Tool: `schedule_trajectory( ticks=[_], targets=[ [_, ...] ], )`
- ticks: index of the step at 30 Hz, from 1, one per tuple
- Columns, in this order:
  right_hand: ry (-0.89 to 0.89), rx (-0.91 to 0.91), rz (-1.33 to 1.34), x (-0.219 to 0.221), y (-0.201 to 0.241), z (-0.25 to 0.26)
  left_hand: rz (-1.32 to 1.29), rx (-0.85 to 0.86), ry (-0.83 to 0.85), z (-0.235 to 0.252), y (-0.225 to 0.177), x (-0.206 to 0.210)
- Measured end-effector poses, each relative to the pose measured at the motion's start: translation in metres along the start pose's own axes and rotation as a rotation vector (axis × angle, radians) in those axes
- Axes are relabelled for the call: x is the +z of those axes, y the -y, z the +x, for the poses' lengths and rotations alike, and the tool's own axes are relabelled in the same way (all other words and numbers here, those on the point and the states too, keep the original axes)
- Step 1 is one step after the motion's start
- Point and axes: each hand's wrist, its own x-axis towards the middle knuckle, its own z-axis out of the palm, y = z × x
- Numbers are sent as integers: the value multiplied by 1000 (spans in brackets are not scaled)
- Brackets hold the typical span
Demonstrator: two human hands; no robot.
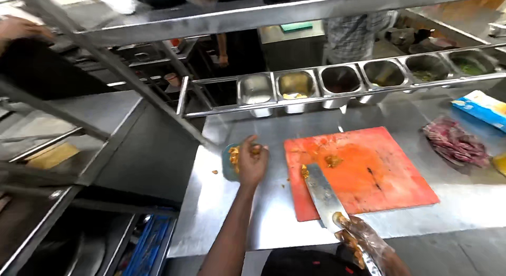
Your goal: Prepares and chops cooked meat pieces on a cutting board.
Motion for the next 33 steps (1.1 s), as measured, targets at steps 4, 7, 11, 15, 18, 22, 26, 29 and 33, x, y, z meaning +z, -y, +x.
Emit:
schedule_trajectory(
  ticks=[4,7,11,15,18,22,26,29,33],
  targets=[
    [71,0,-97,50,34,2,-50,-264,-366,-30,57,-110],
    [114,-51,-385,104,68,16,-64,-502,-291,-54,87,-144],
    [-77,-118,-695,137,76,35,-120,-617,-107,-72,97,-143],
    [-391,-206,-599,94,70,11,-142,-565,-14,-85,102,-148],
    [-733,-135,-1156,48,94,-16,-161,-518,-35,-95,109,-154],
    [-938,-22,-1582,-8,114,-11,-172,-493,-132,-108,115,-169],
    [-925,-108,-1704,-51,121,10,-136,-506,-175,-132,96,-178],
    [-869,-124,-1690,-58,120,15,-94,-520,-209,-162,82,-181],
    [-813,-176,-1612,-48,130,8,-76,-550,-277,-208,90,-194]
  ],
)
